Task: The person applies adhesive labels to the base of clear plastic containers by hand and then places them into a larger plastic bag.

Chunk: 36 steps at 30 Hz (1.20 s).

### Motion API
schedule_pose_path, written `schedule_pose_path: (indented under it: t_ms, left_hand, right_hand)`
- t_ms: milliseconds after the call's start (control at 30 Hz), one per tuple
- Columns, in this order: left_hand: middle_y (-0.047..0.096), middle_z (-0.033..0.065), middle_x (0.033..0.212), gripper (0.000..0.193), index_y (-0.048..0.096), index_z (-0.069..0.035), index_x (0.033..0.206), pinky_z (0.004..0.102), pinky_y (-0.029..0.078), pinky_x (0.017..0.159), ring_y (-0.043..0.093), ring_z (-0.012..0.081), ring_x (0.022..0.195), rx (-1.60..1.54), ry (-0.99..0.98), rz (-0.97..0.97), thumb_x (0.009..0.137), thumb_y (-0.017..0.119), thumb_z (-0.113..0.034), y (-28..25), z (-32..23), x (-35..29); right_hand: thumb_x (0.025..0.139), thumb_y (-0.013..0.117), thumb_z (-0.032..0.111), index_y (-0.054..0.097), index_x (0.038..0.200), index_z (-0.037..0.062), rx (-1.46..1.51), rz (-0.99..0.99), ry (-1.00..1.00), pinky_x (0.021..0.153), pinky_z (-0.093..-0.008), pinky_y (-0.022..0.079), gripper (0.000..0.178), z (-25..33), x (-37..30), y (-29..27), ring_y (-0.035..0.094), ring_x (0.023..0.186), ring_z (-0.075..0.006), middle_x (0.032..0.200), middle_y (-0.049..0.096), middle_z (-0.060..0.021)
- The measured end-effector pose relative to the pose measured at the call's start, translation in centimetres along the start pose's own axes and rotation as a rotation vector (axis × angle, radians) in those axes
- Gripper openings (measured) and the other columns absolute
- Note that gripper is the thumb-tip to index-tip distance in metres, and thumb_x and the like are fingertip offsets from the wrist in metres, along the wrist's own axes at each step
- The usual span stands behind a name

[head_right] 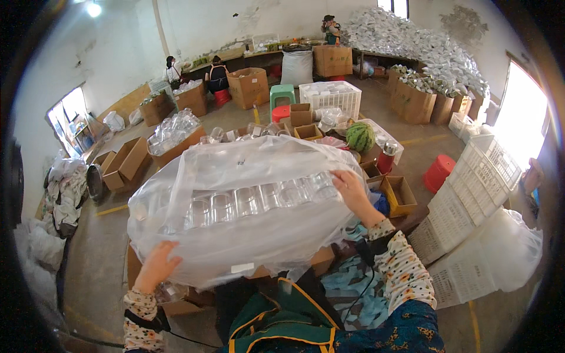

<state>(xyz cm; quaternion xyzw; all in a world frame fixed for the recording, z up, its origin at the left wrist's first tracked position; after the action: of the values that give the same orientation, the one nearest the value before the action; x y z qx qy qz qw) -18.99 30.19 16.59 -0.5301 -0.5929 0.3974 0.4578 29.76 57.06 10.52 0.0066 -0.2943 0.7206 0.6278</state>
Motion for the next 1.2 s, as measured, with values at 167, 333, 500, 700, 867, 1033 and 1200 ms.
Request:
schedule_pose_path:
  t_ms: [167, 333, 500, 700, 867, 1033, 1200]
  left_hand:
    - [0.049, 0.0179, 0.120, 0.043, 0.055, -0.002, 0.113, 0.0428, 0.041, 0.090, 0.048, 0.0363, 0.109, 0.170, -0.119, -0.327, 0.074, 0.069, -0.014, -2.9, 0.7, 0.7]
    - [0.050, 0.0148, 0.118, 0.047, 0.055, -0.003, 0.114, 0.0424, 0.039, 0.091, 0.047, 0.0340, 0.109, 0.301, -0.203, -0.532, 0.070, 0.070, -0.010, -3.7, 2.9, 1.5]
    - [0.049, 0.0119, 0.119, 0.054, 0.052, -0.005, 0.118, 0.0435, 0.034, 0.095, 0.045, 0.0327, 0.112, 0.424, -0.254, -0.606, 0.067, 0.070, -0.008, -4.7, 3.5, -0.8]
    - [0.049, 0.0134, 0.121, 0.059, 0.050, -0.006, 0.124, 0.0407, 0.037, 0.095, 0.047, 0.0330, 0.111, 0.116, -0.242, -0.273, 0.069, 0.071, -0.009, -7.9, 3.9, -9.2]
    - [0.063, 0.0124, 0.092, 0.050, 0.056, -0.001, 0.117, 0.0334, 0.050, 0.073, 0.061, 0.0218, 0.083, -0.237, -1.032, 0.079, 0.071, 0.073, -0.011, -15.1, 9.8, -21.7]
    - [0.062, 0.0131, 0.081, 0.042, 0.058, 0.001, 0.109, 0.0376, 0.050, 0.050, 0.064, 0.0249, 0.071, 0.146, -1.382, -0.103, 0.070, 0.071, -0.012, -36.3, 12.4, -32.0]
    - [0.061, 0.0111, 0.107, 0.035, 0.053, 0.002, 0.117, 0.0268, 0.045, 0.085, 0.056, 0.0181, 0.102, 0.457, -0.541, -0.600, 0.085, 0.056, -0.015, -44.9, 11.2, -22.4]
  right_hand:
    - [0.095, 0.042, 0.029, 0.045, 0.129, 0.0007, -0.119, 0.316, 0.098, 0.102, -0.0352, 0.032, 0.045, 2.4, 4.6, 0.4, 0.044, 0.120, -0.0289, 0.128, 0.051, -0.0160]
    - [0.086, 0.058, 0.038, 0.037, 0.136, 0.0034, -0.236, 0.510, 0.276, 0.095, -0.0371, 0.042, 0.065, 3.2, 7.8, 0.2, 0.045, 0.119, -0.0287, 0.134, 0.044, -0.0169]
    - [0.073, 0.068, 0.036, 0.034, 0.137, 0.0002, -0.495, 0.612, -0.190, 0.106, -0.0389, 0.029, 0.081, 3.2, 8.8, 1.9, 0.037, 0.126, -0.0371, 0.135, 0.040, -0.0263]
    - [0.067, 0.073, 0.030, 0.033, 0.139, 0.0110, -0.654, 0.740, -0.263, 0.107, -0.0444, 0.026, 0.085, 4.1, 8.1, 0.3, 0.031, 0.129, -0.0440, 0.139, 0.029, -0.0331]
    - [0.064, 0.076, 0.023, 0.044, 0.133, 0.0134, -0.750, 0.725, -0.402, 0.103, -0.0409, 0.035, 0.076, 6.4, 7.4, 1.6, 0.039, 0.124, -0.0396, 0.137, 0.036, -0.0263]
    - [0.057, 0.079, 0.011, 0.039, 0.136, 0.0161, -0.757, 0.695, -0.425, 0.100, -0.0417, 0.038, 0.088, 6.8, 7.1, 1.4, 0.040, 0.122, -0.0423, 0.138, 0.034, -0.0261]
    - [0.063, 0.080, 0.029, 0.038, 0.136, 0.0128, -0.688, 0.685, -0.342, 0.104, -0.0423, 0.033, 0.086, 6.9, 7.4, 4.1, 0.035, 0.125, -0.0450, 0.140, 0.031, -0.0285]
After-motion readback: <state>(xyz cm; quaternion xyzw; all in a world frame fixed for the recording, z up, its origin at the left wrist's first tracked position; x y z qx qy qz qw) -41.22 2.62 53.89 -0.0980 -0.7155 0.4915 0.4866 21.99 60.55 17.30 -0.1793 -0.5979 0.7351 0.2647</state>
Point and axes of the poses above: each hand's wrist, its own x-axis towards the middle knuckle, its own y-axis out of the palm, z = x × y, the point moved 1 cm from there along x, towards the middle knuckle
